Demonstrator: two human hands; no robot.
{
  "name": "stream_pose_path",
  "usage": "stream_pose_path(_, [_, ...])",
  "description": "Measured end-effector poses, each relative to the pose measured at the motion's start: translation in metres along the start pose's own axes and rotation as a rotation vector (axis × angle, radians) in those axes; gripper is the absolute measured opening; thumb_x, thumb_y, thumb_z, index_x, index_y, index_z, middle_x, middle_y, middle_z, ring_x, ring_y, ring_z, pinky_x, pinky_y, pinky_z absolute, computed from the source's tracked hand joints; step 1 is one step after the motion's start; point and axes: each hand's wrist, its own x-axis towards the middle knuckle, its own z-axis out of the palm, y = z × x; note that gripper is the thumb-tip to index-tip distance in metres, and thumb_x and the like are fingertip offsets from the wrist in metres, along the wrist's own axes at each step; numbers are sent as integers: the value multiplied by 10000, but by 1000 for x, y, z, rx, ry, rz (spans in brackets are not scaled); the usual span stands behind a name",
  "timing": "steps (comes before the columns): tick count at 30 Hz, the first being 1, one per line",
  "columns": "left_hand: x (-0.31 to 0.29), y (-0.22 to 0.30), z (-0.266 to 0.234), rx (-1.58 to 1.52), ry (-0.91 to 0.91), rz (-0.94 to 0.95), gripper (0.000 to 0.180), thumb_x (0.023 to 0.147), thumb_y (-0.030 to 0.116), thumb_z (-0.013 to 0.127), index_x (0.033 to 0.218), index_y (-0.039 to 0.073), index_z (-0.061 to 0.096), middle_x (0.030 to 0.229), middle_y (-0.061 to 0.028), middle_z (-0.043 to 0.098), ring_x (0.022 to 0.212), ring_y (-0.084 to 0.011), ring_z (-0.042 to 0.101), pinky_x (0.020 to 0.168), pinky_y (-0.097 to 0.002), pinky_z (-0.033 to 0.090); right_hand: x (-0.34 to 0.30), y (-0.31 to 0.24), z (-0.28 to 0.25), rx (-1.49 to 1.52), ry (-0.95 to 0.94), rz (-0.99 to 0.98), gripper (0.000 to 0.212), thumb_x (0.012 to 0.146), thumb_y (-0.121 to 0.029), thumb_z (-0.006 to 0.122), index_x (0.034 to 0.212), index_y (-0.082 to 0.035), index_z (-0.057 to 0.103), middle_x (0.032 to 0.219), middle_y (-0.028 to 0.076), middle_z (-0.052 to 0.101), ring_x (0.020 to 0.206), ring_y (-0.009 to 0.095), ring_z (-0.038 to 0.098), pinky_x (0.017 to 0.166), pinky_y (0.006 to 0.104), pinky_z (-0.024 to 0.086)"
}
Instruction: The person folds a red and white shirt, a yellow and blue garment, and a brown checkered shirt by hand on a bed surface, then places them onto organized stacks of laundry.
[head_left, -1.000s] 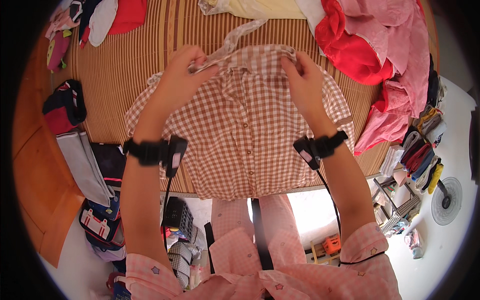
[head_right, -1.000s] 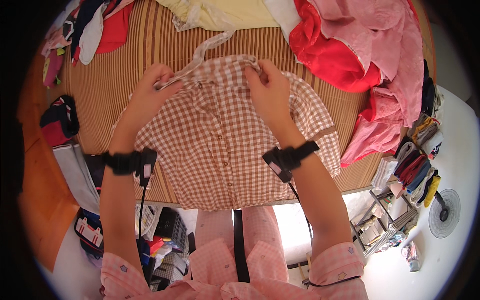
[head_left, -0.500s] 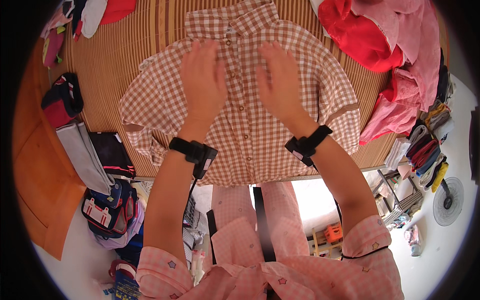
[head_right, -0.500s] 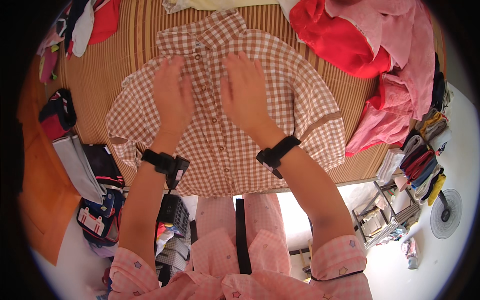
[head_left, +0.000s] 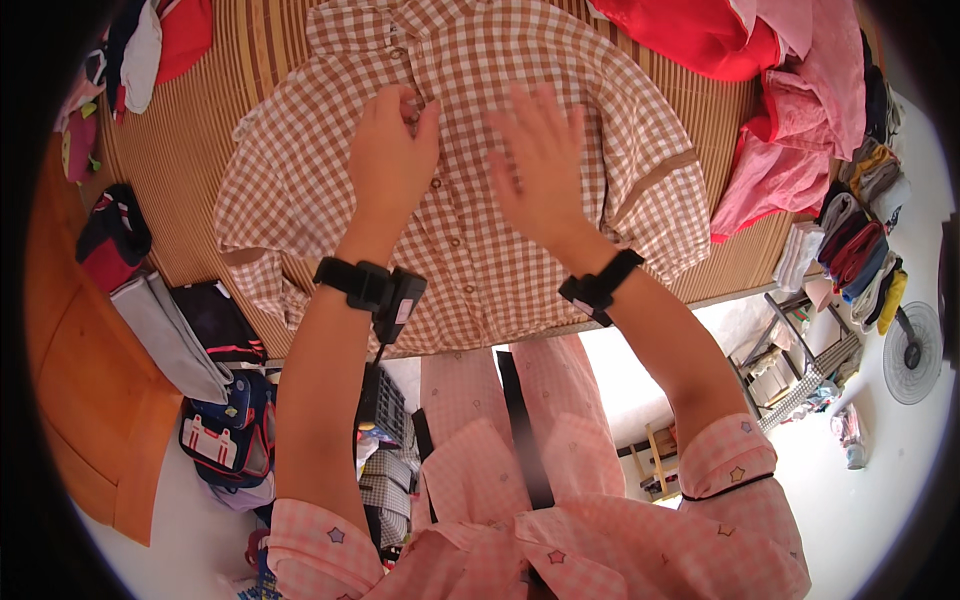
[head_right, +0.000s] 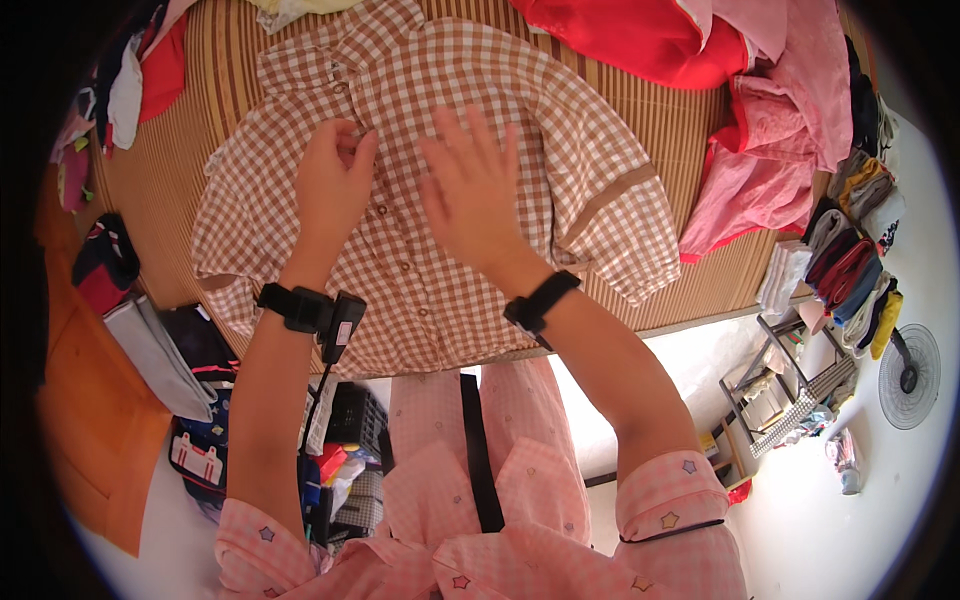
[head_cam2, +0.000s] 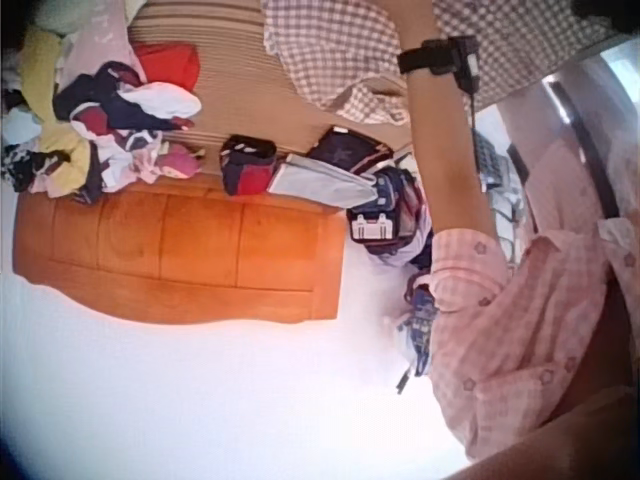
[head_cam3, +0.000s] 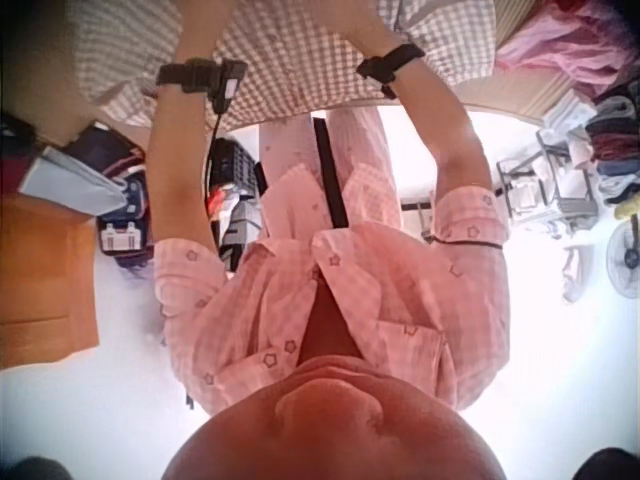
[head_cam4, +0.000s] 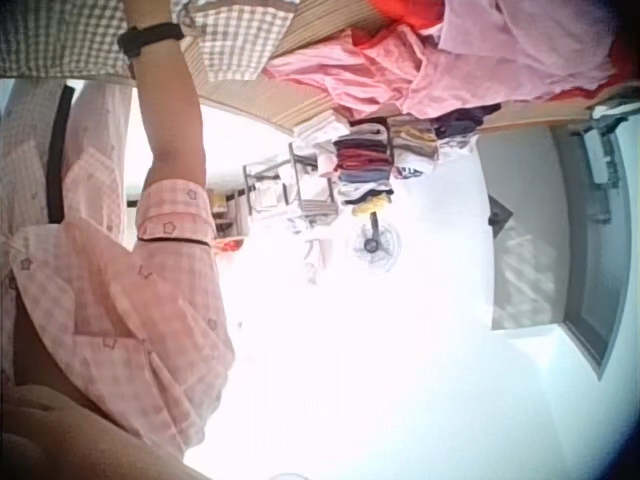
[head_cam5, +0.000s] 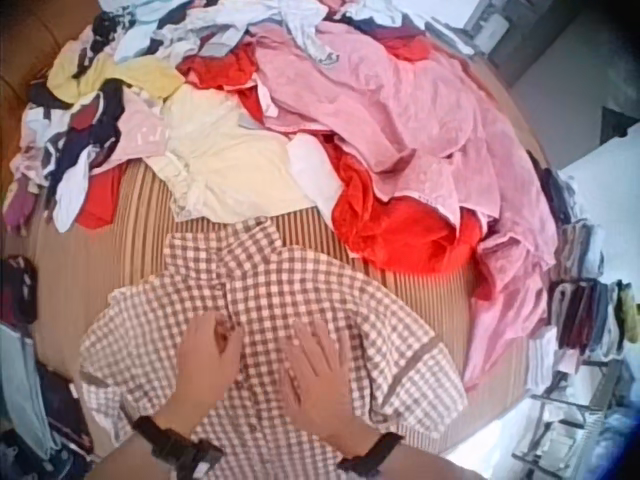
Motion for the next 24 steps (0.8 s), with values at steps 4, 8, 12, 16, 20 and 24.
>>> stream_pose_path(4, [8,-7,16,-57,68,-23,299,819,311,633,976,58,607,985,-93,548,721,-214,559,655,-334,476,-24,52,-16,-19,70,119,460,856,-230,551,1293,-127,452,1430,99,327,1322,348,262,1058,572,130])
stream_pose_path(8, [30,-1,19,-111,91,-38,296,787,332,665,920,71,628,940,-81,568,718,-211,559,663,-355,475,-29,72,-17,-176,-39,14,513,879,-339,521,1352,-185,395,1439,64,322,1322,344,260,1051,568,153])
stream_pose_path(12, [44,-5,19,-165,73,-31,346,818,338,650,925,14,596,741,-47,566,651,-155,523,587,-333,450,-21,73,-15,-210,-51,-55,504,903,-410,461,1361,-213,384,1446,41,312,1337,315,244,1060,571,131])
stream_pose_path(16, [44,-20,17,102,148,154,376,833,341,634,1021,26,549,799,-71,583,705,-212,574,621,-360,472,-15,82,-29,-127,-56,-126,436,906,-347,484,1312,-193,446,1416,47,361,1328,302,274,1073,527,176])
stream_pose_path(20, [22,-8,13,361,500,495,396,842,301,625,1086,0,541,1036,-146,571,929,-279,543,802,-401,436,-28,90,-64,156,100,-86,328,851,-146,553,1176,-98,541,1271,114,500,1185,308,444,1010,459,315])
stream_pose_path(24, [-53,12,36,275,157,650,389,846,309,598,1168,107,520,1193,-126,509,1103,-297,457,921,-485,332,-67,108,-96,33,246,135,288,792,-106,595,1070,-41,561,1112,157,541,1025,329,487,921,432,351])
